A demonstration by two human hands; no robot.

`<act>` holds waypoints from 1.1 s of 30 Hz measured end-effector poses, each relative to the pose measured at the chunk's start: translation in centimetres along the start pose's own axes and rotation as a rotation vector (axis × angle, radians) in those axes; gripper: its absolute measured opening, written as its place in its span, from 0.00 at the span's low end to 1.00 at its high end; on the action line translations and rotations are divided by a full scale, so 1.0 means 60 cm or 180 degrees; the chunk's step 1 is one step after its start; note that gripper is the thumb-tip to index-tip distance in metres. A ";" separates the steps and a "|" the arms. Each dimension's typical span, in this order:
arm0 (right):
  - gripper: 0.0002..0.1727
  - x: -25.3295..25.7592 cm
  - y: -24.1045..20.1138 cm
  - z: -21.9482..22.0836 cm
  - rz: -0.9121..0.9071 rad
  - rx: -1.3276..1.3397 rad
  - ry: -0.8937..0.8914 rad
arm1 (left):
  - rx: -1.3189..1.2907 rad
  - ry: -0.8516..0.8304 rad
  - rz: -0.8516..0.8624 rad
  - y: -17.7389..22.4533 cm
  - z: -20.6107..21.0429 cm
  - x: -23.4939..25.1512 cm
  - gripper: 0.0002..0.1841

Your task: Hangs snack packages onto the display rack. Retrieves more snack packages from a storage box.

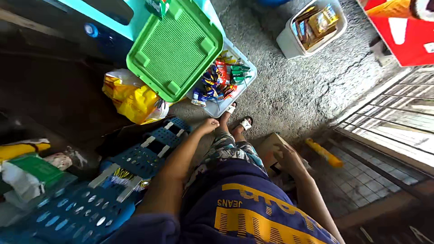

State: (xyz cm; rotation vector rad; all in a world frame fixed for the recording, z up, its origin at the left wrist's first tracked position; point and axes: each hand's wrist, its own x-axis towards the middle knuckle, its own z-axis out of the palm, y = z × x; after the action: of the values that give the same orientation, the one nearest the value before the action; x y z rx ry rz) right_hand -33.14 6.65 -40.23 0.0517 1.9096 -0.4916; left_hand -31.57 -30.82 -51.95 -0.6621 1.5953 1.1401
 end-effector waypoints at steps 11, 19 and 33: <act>0.24 0.105 -0.002 0.140 0.0396 0.0516 -0.0608 | 0.0870 0.1232 -0.0174 -0.005 -0.175 0.292 0.22; 0.23 0.145 0.030 0.152 0.0611 0.1087 -0.0167 | 0.1136 0.1481 -0.0652 0.019 -0.179 0.413 0.24; 0.22 0.173 0.063 0.162 0.0614 0.1434 -0.0165 | 0.0906 0.1670 -0.0154 -0.002 -0.170 0.414 0.18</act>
State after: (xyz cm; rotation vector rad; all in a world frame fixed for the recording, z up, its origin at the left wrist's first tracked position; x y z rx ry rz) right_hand -27.64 4.58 -53.68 0.5068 1.6904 -0.7732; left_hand -43.86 -37.17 -74.99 -0.8464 2.1202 0.7103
